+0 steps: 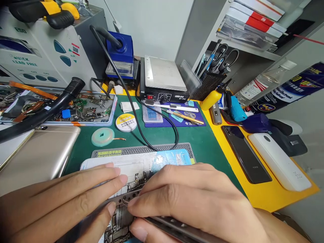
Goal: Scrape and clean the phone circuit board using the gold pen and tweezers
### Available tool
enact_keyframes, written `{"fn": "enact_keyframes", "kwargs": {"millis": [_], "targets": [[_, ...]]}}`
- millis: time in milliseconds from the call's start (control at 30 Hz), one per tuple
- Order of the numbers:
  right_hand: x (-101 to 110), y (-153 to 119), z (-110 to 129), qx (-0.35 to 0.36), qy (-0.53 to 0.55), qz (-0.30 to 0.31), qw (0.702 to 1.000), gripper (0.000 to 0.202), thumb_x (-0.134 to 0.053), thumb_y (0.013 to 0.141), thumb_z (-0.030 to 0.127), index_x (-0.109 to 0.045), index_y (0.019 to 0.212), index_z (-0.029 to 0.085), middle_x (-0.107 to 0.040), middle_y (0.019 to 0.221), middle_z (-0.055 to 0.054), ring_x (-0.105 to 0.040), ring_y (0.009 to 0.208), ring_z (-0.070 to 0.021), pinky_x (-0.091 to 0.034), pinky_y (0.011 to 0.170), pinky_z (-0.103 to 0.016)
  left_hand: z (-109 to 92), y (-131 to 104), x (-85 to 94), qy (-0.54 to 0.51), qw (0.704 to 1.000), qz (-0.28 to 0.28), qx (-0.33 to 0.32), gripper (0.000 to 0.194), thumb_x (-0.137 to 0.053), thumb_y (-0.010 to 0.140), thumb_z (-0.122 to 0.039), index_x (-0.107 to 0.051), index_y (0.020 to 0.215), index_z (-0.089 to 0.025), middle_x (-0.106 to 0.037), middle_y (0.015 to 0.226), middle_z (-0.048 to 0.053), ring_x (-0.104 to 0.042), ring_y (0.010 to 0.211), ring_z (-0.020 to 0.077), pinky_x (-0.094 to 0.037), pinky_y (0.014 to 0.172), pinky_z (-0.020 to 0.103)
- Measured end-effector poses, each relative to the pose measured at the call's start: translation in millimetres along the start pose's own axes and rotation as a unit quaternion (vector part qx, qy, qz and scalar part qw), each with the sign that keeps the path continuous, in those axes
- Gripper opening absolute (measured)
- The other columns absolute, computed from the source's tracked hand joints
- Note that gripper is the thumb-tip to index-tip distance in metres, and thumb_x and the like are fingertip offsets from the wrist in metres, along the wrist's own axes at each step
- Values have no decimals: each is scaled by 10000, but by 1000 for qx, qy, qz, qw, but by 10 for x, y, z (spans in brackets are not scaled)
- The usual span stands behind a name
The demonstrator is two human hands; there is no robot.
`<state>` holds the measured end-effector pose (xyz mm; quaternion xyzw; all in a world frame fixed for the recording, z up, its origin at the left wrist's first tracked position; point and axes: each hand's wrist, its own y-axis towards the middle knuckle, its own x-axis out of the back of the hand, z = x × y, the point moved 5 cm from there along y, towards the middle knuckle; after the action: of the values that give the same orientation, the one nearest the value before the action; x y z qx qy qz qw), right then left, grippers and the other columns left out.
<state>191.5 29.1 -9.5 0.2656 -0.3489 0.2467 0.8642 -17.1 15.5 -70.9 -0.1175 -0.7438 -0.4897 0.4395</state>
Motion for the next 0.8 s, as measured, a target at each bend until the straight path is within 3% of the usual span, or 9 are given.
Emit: {"fn": "enact_keyframes", "kwargs": {"millis": [133,333,500,600,667,767,800], "targets": [[50,-29,-26,-40,-25,-53,997,180,-834,937,349,-782,1106,317,-853,966,48,-833,824,-99,-625,832,-67,-22,-15,-42,-17,1000,-13,21,63,-649,836,-177,-652,855,-237,-812,1054,66,-755,1013,247,-648,755,424],[75,-20,-16,-1,-34,-13,999,205,-867,905,273,-789,1092,246,-853,955,23,-832,817,-109,-627,845,-67,-24,-286,-135,-31,999,-34,19,137,-759,820,-203,-679,930,-224,-765,1317,102,-689,1298,291,-660,969,476],[75,-21,-26,7,-32,5,999,255,-884,888,285,-773,1118,270,-856,981,36,-831,819,-97,-619,846,-56,-40,-379,-154,-36,996,-64,52,126,-769,852,-281,-686,930,-227,-750,1364,84,-708,1278,282,-655,1019,462],[67,-32,4,-9,-28,-9,1000,222,-876,896,270,-789,1097,239,-854,973,12,-829,821,-111,-631,844,-76,-59,-370,-156,-35,996,-58,54,123,-726,900,-335,-705,918,-216,-770,1335,93,-715,1283,298,-593,1126,511],[107,-42,-20,-58,-28,-63,996,167,-849,923,261,-784,1074,233,-848,960,12,-824,817,-104,-628,859,-81,-60,-367,-162,-35,997,-41,49,174,-700,925,-377,-729,927,-205,-778,1329,96,-712,1297,317,-501,1225,561],[-4,-43,43,-6,-32,19,999,252,-864,911,282,-763,1142,287,-850,975,55,-823,831,-91,-624,852,-77,-29,-372,-147,-39,996,-44,61,217,-678,944,-411,-746,916,-207,-789,1316,81,-706,1307,289,-432,1274,510],[-7,-49,32,-22,-24,6,999,209,-841,934,286,-759,1126,297,-846,951,62,-818,813,-83,-619,839,-72,-15,-373,-147,-43,996,-43,70,215,-676,947,-409,-749,919,-208,-791,1313,77,-704,1308,273,-438,1262,480]]}}
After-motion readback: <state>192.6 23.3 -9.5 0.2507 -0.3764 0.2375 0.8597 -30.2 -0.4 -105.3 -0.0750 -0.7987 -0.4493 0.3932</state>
